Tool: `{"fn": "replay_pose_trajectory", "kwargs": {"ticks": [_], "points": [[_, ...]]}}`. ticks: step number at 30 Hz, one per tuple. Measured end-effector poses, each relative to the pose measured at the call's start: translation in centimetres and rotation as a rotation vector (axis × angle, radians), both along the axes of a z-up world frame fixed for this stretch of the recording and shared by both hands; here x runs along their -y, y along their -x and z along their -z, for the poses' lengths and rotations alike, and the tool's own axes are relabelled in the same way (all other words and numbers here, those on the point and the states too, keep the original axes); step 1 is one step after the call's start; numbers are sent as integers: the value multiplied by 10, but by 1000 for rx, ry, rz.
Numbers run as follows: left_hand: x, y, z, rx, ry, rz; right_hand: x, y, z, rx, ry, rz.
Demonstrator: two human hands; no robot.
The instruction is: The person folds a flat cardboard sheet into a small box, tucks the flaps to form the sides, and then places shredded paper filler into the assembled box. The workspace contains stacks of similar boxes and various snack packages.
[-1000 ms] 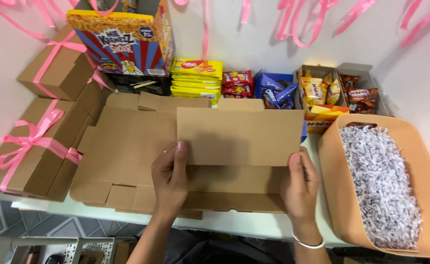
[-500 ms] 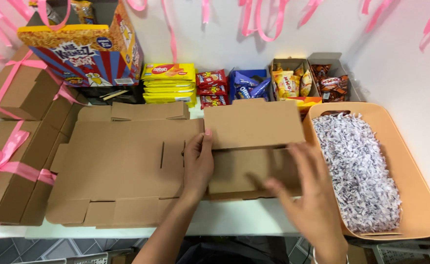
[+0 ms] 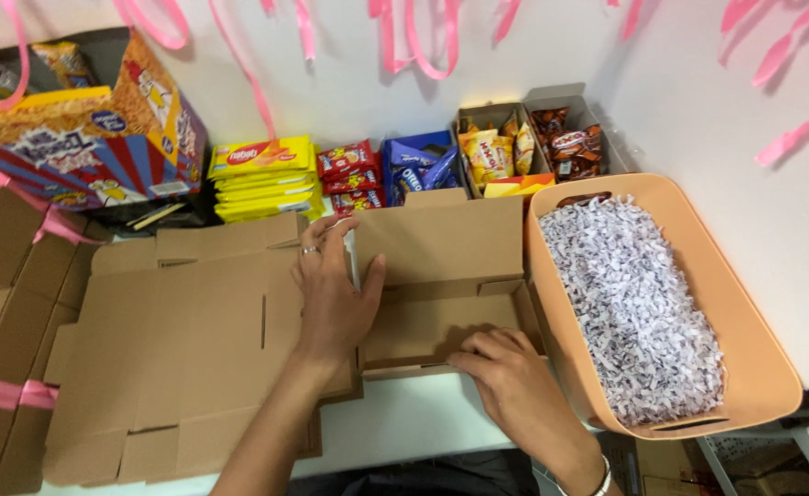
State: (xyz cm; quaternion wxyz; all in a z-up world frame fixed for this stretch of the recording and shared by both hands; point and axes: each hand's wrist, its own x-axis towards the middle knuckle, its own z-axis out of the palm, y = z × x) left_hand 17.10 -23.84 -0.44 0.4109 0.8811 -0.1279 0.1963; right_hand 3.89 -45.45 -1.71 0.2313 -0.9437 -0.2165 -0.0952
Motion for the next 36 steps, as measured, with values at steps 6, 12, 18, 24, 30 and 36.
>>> {"fn": "replay_pose_trajectory", "kwargs": {"ticks": [6, 12, 18, 24, 30, 36], "points": [[10, -31, -6, 258, -18, 107, -4, -2, -1, 168, 145, -39], [5, -39, 7, 339, 57, 191, -4, 18, -51, 233, 267, -29], [-3, -37, 15, 312, 82, 155, 75, 19, -114, 87, 244, 291], [-4, -39, 23, 320, 66, 104, 129, -42, -110, -720, 501, 686], [-6, -41, 23, 352, 47, 146, 147, -75, -89, -636, 544, 569], [-4, -43, 27, 381, 35, 122, 133, -72, -141, -703, 460, 536]]}}
